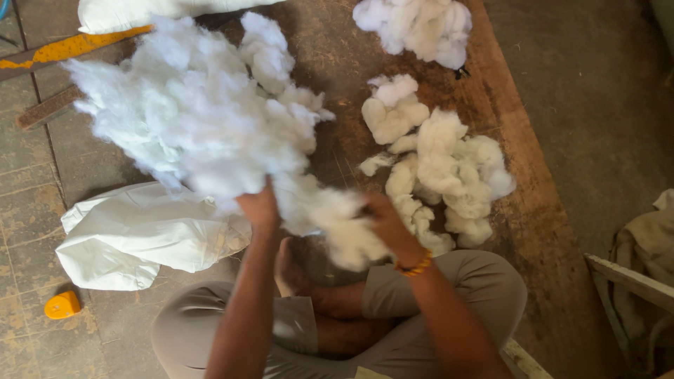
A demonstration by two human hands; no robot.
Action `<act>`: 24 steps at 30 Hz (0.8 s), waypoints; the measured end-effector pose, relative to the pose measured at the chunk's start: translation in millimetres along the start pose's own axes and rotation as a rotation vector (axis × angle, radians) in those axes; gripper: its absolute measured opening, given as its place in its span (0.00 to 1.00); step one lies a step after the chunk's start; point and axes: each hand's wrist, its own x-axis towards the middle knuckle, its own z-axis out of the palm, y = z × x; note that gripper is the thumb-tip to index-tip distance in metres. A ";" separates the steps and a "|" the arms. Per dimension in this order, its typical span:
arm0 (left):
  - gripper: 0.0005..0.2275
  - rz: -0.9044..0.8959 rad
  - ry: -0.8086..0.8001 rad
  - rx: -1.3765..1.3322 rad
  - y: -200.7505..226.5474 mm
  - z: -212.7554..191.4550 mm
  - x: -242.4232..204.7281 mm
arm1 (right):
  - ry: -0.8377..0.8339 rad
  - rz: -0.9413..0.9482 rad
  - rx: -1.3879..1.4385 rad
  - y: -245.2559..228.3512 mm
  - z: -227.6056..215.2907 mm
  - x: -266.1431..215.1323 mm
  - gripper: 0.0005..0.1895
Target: The person sits on the floor and repeatedly pulls apart, fluffs, and separates clumps of white cotton fiber by hand. They transfer portions of the cotton between two piles on the floor, continuing the manual separation process throughout the clip.
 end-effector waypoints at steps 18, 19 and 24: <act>0.18 0.042 -0.198 0.310 -14.6 -24.6 -29.0 | 0.549 0.012 0.134 67.0 -5.5 70.0 0.28; 0.17 0.007 -0.176 0.222 -4.6 -32.4 -25.0 | 0.609 0.042 0.200 61.6 -22.5 73.4 0.27; 0.18 -0.018 -0.263 0.392 32.0 -37.3 -13.2 | 0.417 0.155 0.288 26.2 -34.6 76.1 0.25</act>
